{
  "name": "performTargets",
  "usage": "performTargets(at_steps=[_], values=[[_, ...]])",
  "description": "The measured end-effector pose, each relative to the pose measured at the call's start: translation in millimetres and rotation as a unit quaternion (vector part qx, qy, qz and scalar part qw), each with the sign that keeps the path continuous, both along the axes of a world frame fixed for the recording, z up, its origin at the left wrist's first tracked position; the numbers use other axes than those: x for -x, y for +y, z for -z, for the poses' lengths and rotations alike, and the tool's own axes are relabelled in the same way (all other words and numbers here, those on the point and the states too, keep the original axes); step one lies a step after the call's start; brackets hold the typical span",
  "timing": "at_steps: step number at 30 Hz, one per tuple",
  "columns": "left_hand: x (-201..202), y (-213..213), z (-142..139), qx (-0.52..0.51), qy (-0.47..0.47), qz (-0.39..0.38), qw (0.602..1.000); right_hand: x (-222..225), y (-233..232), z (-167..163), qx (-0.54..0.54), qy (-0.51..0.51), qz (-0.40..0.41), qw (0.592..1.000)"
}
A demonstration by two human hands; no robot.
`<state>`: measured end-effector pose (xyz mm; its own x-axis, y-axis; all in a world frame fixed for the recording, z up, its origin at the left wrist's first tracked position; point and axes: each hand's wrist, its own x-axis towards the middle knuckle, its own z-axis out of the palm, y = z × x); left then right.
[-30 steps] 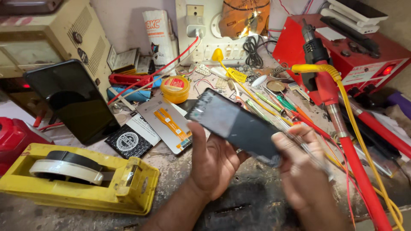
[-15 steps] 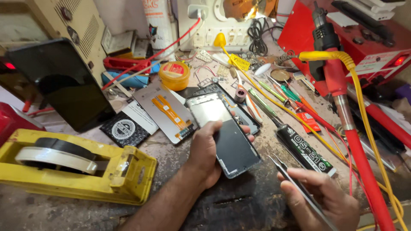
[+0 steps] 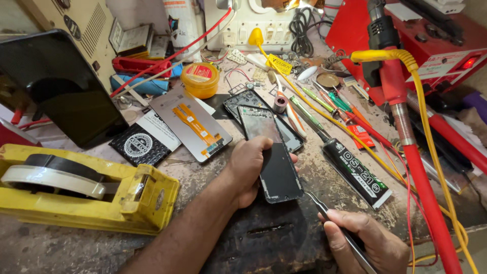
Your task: The person uses a metal spudger to scrape adhesive residue from the back of a smartphone screen assembly. They then apply a thin line of adhesive from a tube along the screen's perimeter.
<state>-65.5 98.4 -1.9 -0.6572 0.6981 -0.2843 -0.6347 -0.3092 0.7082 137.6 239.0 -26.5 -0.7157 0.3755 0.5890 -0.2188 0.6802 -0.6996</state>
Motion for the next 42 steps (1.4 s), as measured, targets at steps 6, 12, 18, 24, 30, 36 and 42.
performTargets(at_steps=[6,12,18,24,30,36,42], values=[[1,-1,0,0.031,0.0,0.007,1.0,2,2,-8,-0.049,-0.015,-0.014,0.999],[3,2,2,0.012,0.012,0.017,1.0,7,-8,-9,-0.054,-0.013,0.014,0.998],[4,1,4,0.017,0.002,0.017,1.0,13,-8,-13,-0.105,0.001,0.014,0.994],[0,0,0,-0.039,0.006,0.029,0.999,15,-11,-18,-0.065,-0.007,0.023,0.998],[-4,-7,-4,-0.058,0.012,0.017,0.998,26,-6,-30,0.101,-0.066,0.001,0.993],[-7,-7,-8,-0.013,0.054,0.0,0.998,58,5,-50,0.16,-0.188,-0.076,0.966],[-24,0,-19,0.101,0.138,-0.146,0.974,77,-4,-63,-0.088,-0.233,0.003,0.969]])
